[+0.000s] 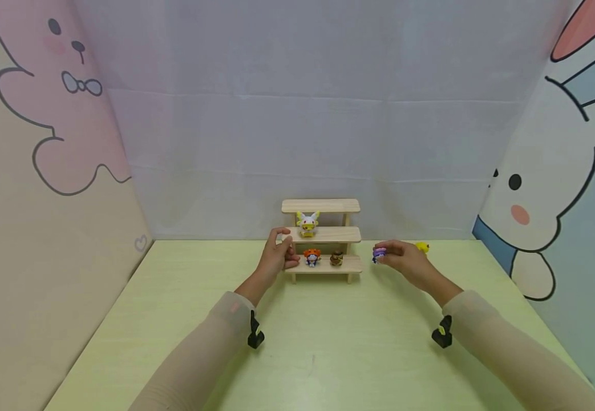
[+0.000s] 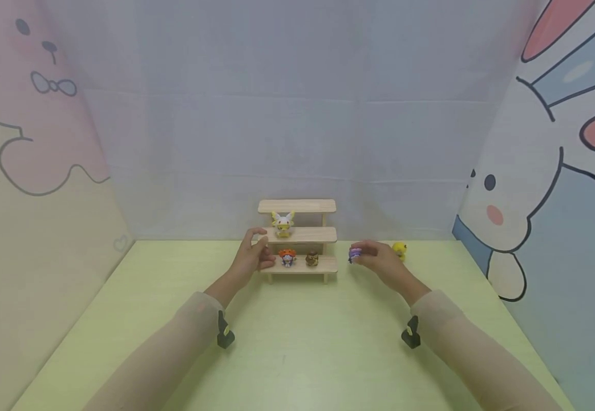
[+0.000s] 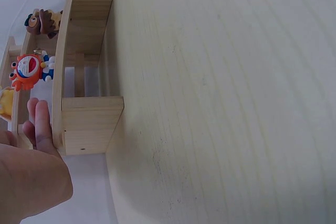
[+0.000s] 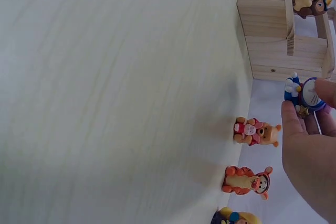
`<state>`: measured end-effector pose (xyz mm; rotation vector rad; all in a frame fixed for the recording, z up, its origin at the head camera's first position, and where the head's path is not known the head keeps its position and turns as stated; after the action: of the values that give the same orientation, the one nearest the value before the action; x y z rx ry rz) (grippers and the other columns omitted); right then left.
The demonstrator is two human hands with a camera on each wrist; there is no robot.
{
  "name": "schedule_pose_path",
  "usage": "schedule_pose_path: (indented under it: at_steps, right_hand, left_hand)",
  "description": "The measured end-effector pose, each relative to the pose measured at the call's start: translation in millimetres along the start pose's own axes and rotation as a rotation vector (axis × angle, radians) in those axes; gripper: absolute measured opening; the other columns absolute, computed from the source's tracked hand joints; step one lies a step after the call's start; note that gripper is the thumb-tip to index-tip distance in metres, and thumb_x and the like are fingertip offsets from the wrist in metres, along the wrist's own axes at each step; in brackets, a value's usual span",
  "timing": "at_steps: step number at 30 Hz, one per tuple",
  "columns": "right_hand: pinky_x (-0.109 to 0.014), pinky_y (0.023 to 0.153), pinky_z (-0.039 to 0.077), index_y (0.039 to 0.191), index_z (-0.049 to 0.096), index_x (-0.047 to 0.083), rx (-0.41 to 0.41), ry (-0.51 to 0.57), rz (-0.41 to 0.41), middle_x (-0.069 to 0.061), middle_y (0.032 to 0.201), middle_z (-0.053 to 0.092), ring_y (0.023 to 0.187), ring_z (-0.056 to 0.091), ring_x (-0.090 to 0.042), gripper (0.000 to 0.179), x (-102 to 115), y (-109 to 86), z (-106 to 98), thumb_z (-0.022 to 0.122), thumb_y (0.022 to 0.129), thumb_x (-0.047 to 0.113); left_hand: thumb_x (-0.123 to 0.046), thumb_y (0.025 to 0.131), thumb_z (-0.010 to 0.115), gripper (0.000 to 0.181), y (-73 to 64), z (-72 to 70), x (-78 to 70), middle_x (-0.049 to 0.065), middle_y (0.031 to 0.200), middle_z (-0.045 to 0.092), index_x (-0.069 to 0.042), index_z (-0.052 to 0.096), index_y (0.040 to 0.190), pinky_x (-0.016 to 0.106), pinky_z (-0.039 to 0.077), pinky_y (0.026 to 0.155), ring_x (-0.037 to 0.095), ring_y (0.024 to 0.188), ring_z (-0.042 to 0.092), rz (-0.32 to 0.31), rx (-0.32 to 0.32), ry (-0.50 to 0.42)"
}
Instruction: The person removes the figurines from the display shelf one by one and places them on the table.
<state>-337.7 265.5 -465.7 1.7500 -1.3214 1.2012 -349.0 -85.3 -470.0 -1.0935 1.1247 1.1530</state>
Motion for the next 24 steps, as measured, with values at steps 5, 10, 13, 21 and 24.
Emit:
schedule_pose_path:
  at_steps: [5, 10, 13, 21, 24]
  right_hand:
    - [-0.04, 0.107, 0.052, 0.143, 0.053, -0.005, 0.009, 0.03, 0.001, -0.026, 0.142, 0.057, 0.12, 0.064, -0.02, 0.045, -3.9, -4.2, 0.5, 0.064, 0.103, 0.012]
    - [-0.026, 0.099, 0.055, 0.141, 0.053, -0.008, 0.003, 0.021, 0.008, -0.028, 0.142, 0.055, 0.117, 0.063, -0.016, 0.045, -9.0, -3.9, -0.9, 0.066, 0.102, 0.011]
    - [-0.019, 0.093, 0.055, 0.138, 0.055, -0.009, -0.009, 0.006, 0.02, -0.028, 0.142, 0.054, 0.116, 0.063, -0.015, 0.044, -14.2, -2.9, -1.3, 0.068, 0.101, 0.011]
    - [-0.021, 0.088, 0.057, 0.137, 0.056, -0.01, 0.007, 0.003, 0.041, -0.027, 0.134, 0.06, 0.11, 0.064, -0.015, 0.043, -22.8, -5.3, 0.8, 0.069, 0.099, 0.007]
    - [-0.021, 0.086, 0.057, 0.137, 0.055, -0.01, 0.013, 0.031, 0.052, -0.028, 0.134, 0.06, 0.11, 0.064, -0.016, 0.044, -23.6, -6.2, 2.5, 0.069, 0.099, 0.005]
  left_hand:
    - [-0.024, 0.112, 0.047, 0.029, -1.2, 0.0, -0.5, 0.007, 0.082, 0.053, -0.015, 0.042, 0.139, 0.028, 0.062, 0.063, 0.016, 0.065, 0.066, -0.009, -0.007, 0.003]
    - [-0.024, 0.112, 0.047, 0.029, -2.4, 0.6, -1.4, 0.007, 0.083, 0.054, -0.015, 0.042, 0.14, 0.028, 0.062, 0.064, 0.016, 0.066, 0.066, -0.006, -0.009, 0.007]
    - [-0.024, 0.112, 0.047, 0.029, -2.0, 0.8, -1.5, 0.008, 0.083, 0.054, -0.014, 0.042, 0.14, 0.028, 0.062, 0.063, 0.016, 0.066, 0.066, -0.004, -0.009, 0.007]
    - [-0.023, 0.113, 0.046, 0.028, -1.3, 0.9, -1.2, 0.008, 0.084, 0.054, -0.014, 0.042, 0.139, 0.029, 0.062, 0.063, 0.017, 0.066, 0.065, -0.001, -0.006, 0.008]
    - [-0.023, 0.113, 0.046, 0.028, -1.7, 1.0, -1.3, 0.009, 0.084, 0.054, -0.014, 0.042, 0.139, 0.029, 0.062, 0.063, 0.017, 0.066, 0.065, -0.002, -0.008, 0.009]
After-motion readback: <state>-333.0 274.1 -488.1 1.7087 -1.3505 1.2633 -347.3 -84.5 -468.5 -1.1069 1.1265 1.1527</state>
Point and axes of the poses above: each hand's wrist, its own y-axis towards the middle knuckle, its own z-axis out of the palm, x = y × z, the point moved 3 cm from there along y, towards the middle knuckle
